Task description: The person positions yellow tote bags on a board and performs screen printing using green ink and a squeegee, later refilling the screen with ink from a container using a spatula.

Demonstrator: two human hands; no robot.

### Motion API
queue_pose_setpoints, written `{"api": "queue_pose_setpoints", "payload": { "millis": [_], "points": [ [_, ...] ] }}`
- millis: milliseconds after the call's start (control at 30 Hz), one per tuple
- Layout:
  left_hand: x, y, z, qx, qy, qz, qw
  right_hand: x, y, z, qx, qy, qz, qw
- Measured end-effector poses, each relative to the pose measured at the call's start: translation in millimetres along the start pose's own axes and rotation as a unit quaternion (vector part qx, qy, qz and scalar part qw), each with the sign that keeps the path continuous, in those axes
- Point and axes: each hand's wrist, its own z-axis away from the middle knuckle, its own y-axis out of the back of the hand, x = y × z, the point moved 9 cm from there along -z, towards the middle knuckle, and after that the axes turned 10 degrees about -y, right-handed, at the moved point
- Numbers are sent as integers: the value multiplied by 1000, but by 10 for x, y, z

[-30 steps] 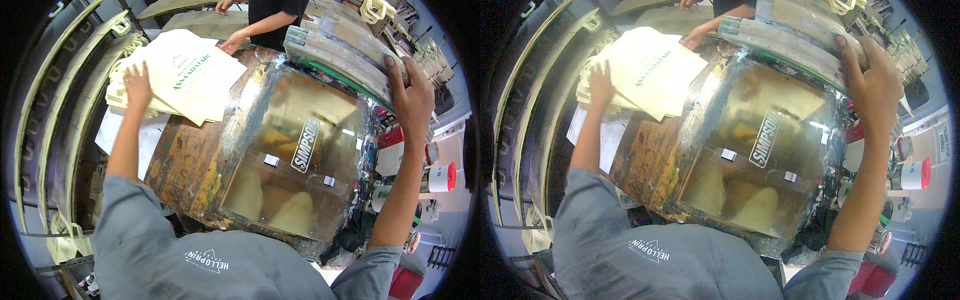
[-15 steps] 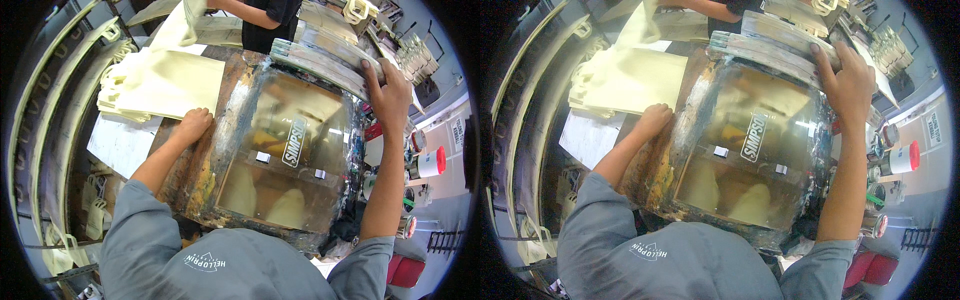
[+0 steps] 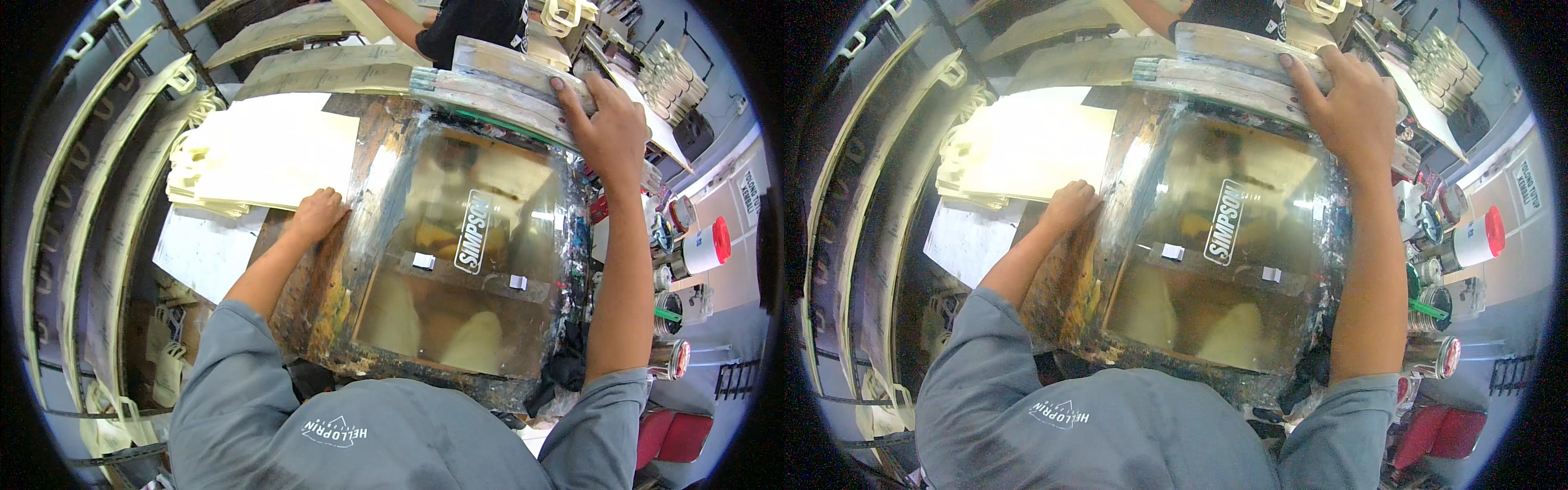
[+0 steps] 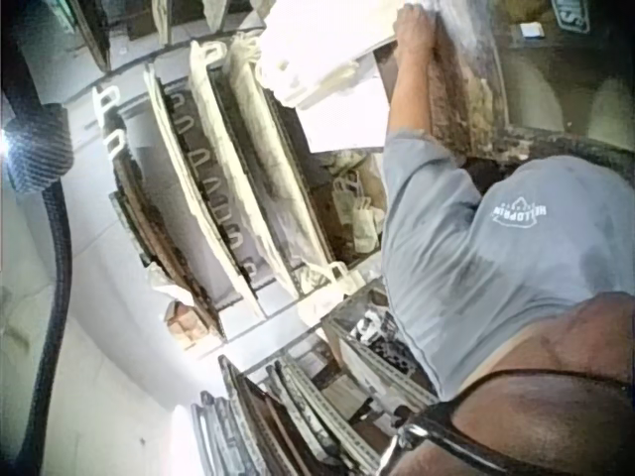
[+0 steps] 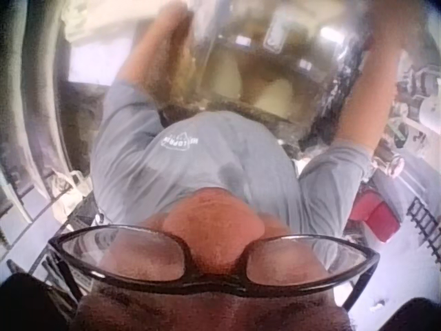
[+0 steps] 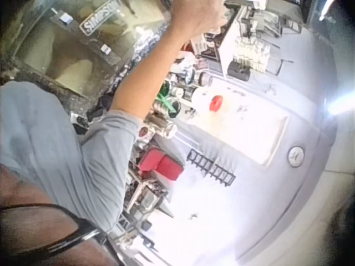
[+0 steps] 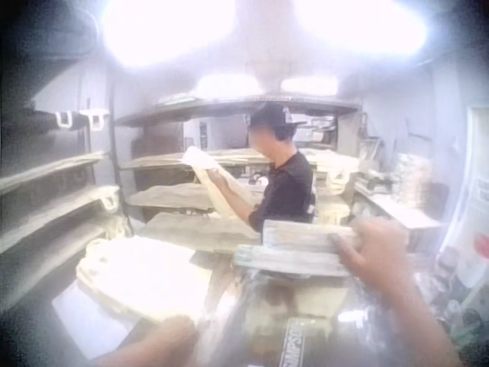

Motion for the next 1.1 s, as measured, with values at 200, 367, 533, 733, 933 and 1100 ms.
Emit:
{"api": "queue_pose_setpoints", "payload": {
  "millis": [200,367,533,733,933,1100],
  "points": [
    [-29,-86,27,-17,39,14,999,4,39,1,-17,2,0,1000],
    [33,-18,51,9,41,24,999,-14,62,88,25,22,-36,999],
    [144,-78,-32,-64,12,-49,997,11,117,100,42,18,-43,998],
    [-207,166,-70,-43,238,76,967,1,81,153,51,29,-50,997],
    [387,949,-636,97,106,151,978,62,52,16,55,31,-18,998],
    [1811,482,-612,7,-23,192,981,94,-84,-122,-81,-25,-25,996]
  ]
}}
